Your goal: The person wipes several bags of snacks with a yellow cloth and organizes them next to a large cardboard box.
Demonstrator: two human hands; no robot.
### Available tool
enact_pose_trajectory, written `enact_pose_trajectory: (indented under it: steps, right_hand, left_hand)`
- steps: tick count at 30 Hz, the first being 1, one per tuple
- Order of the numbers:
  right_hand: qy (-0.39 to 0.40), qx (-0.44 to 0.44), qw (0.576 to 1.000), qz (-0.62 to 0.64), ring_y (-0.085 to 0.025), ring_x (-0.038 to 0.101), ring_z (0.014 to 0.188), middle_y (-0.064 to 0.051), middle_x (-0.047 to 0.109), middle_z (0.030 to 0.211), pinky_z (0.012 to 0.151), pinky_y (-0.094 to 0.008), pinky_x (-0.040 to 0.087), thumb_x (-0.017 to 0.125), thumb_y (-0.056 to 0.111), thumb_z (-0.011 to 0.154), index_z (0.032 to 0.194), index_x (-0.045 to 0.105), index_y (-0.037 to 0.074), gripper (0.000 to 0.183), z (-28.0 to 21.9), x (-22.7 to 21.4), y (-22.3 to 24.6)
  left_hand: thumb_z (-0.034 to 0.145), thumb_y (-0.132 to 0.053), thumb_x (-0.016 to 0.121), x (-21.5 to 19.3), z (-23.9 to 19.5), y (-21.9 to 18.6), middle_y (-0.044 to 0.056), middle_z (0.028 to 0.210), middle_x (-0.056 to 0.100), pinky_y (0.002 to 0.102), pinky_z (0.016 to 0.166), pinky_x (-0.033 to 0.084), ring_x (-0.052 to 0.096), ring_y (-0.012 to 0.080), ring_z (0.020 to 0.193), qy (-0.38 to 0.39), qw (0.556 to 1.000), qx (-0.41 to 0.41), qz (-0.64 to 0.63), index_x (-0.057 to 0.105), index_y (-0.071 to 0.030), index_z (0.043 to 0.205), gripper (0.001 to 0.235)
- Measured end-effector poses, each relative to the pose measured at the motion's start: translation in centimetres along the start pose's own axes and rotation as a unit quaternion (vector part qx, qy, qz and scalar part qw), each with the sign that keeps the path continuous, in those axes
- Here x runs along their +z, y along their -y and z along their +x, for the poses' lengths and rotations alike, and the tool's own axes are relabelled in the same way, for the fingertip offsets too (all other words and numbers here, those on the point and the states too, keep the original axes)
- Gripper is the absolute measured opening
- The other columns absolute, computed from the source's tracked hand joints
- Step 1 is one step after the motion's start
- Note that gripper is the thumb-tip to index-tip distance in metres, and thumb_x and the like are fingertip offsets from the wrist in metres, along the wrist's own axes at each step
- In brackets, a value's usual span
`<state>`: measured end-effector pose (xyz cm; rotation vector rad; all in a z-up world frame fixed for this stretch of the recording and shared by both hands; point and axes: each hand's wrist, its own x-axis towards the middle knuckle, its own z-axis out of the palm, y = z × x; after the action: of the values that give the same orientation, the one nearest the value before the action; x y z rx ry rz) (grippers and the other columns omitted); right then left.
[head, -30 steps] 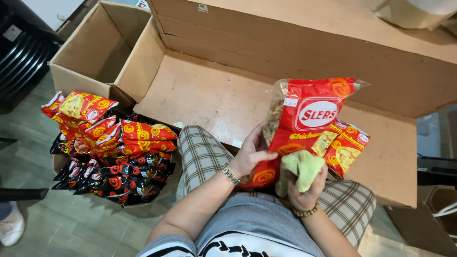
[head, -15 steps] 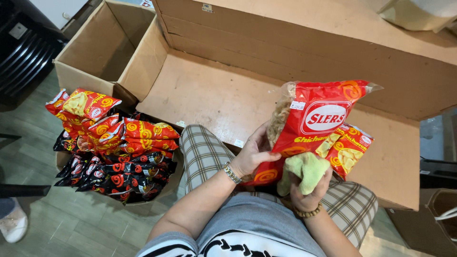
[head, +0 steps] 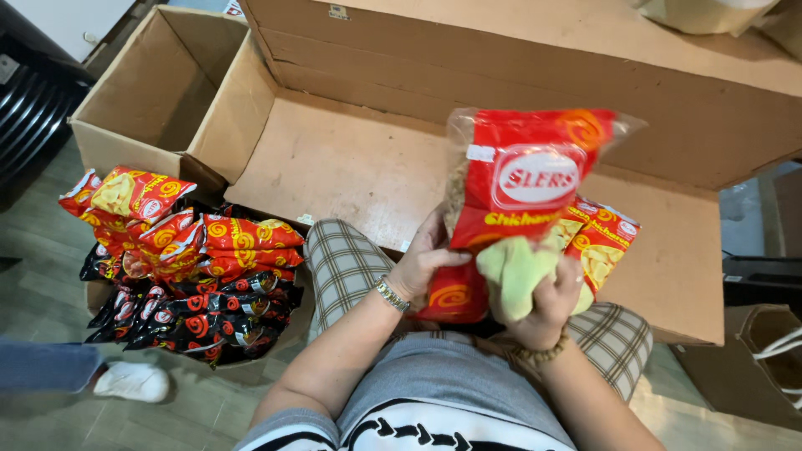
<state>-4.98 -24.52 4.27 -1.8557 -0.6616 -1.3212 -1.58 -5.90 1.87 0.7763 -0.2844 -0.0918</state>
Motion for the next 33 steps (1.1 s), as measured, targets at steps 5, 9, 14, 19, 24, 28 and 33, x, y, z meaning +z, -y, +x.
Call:
enact_pose_trajectory:
  steps: [5, 9, 14, 19, 24, 28, 33]
  right_hand:
    - [0.022, 0.111, 0.994, -0.012, -0.051, 0.059, 0.111, -0.036, 0.054, 0.124, 0.099, -0.056, 0.046, 0.076, 0.005, 0.087, 0.129, 0.054, -0.018, 0.053, 3.9, -0.8, -1.2]
    - [0.027, 0.056, 0.998, -0.023, -0.049, 0.059, 0.099, -0.032, 0.057, 0.112, 0.09, -0.056, 0.048, 0.083, 0.013, 0.08, 0.107, 0.055, -0.009, 0.044, 1.9, 0.8, 0.7]
    - [0.018, -0.02, 1.0, -0.012, -0.047, 0.056, 0.08, -0.031, 0.057, 0.096, 0.077, -0.051, 0.05, 0.086, 0.016, 0.076, 0.074, 0.053, -0.001, 0.036, 1.3, 0.8, -0.7]
    - [0.017, 0.147, 0.989, -0.032, -0.05, 0.06, 0.1, -0.033, 0.056, 0.113, 0.093, -0.054, 0.047, 0.08, 0.005, 0.083, 0.125, 0.055, -0.013, 0.052, 4.8, -0.4, -0.1]
    - [0.027, 0.098, 0.993, -0.05, -0.045, 0.059, 0.093, -0.028, 0.061, 0.11, 0.086, -0.052, 0.046, 0.081, 0.013, 0.083, 0.106, 0.061, -0.006, 0.037, 3.6, 0.4, 1.4]
    - [-0.007, 0.053, 0.999, -0.002, -0.038, 0.058, 0.077, -0.027, 0.066, 0.099, 0.075, -0.047, 0.046, 0.084, 0.018, 0.081, 0.085, 0.067, -0.001, 0.026, 5.2, 1.3, 1.8]
    - [-0.035, 0.262, 0.962, 0.073, -0.031, 0.064, 0.113, -0.028, 0.064, 0.121, 0.1, -0.049, 0.05, 0.08, -0.003, 0.088, 0.129, 0.057, -0.008, 0.047, 1.9, 0.9, -5.1]
  left_hand:
    - [0.069, 0.01, 0.078, 2.0, -0.1, -1.6, 0.01, 0.133, 0.064, 0.04, 0.101, 0.054, 0.063, 0.0265, 0.123, -0.031, 0.998, -0.028, -0.047, 0.047, -0.01, 0.151, 0.09]
    - [0.07, 0.012, 0.076, -0.3, 0.3, 0.2, 0.011, 0.135, 0.064, 0.04, 0.099, 0.055, 0.063, 0.0267, 0.123, -0.032, 0.997, -0.046, -0.048, 0.046, -0.012, 0.152, 0.09]
    - [0.069, 0.013, 0.075, -2.8, 0.1, 2.2, 0.012, 0.136, 0.063, 0.043, 0.1, 0.055, 0.063, 0.0294, 0.123, -0.046, 0.996, -0.059, -0.037, 0.044, -0.011, 0.154, 0.093]
    - [0.07, 0.012, 0.074, 0.9, 0.0, -1.4, 0.013, 0.132, 0.065, 0.044, 0.096, 0.057, 0.065, 0.0315, 0.119, -0.052, 0.994, -0.067, -0.061, 0.049, -0.011, 0.15, 0.087]
    - [0.069, 0.015, 0.07, -1.1, 0.1, 0.7, 0.014, 0.133, 0.065, 0.045, 0.095, 0.057, 0.066, 0.0331, 0.119, -0.053, 0.994, -0.076, -0.066, 0.049, -0.011, 0.149, 0.087]
    - [0.067, 0.016, 0.07, -2.2, -0.4, 0.6, 0.014, 0.131, 0.066, 0.045, 0.097, 0.056, 0.065, 0.0316, 0.12, -0.062, 0.993, -0.08, -0.061, 0.051, -0.01, 0.147, 0.086]
    - [0.068, 0.016, 0.069, -1.3, -0.3, -1.2, 0.016, 0.13, 0.067, 0.046, 0.101, 0.054, 0.065, 0.0335, 0.121, -0.076, 0.99, -0.074, -0.093, 0.053, -0.007, 0.144, 0.081]
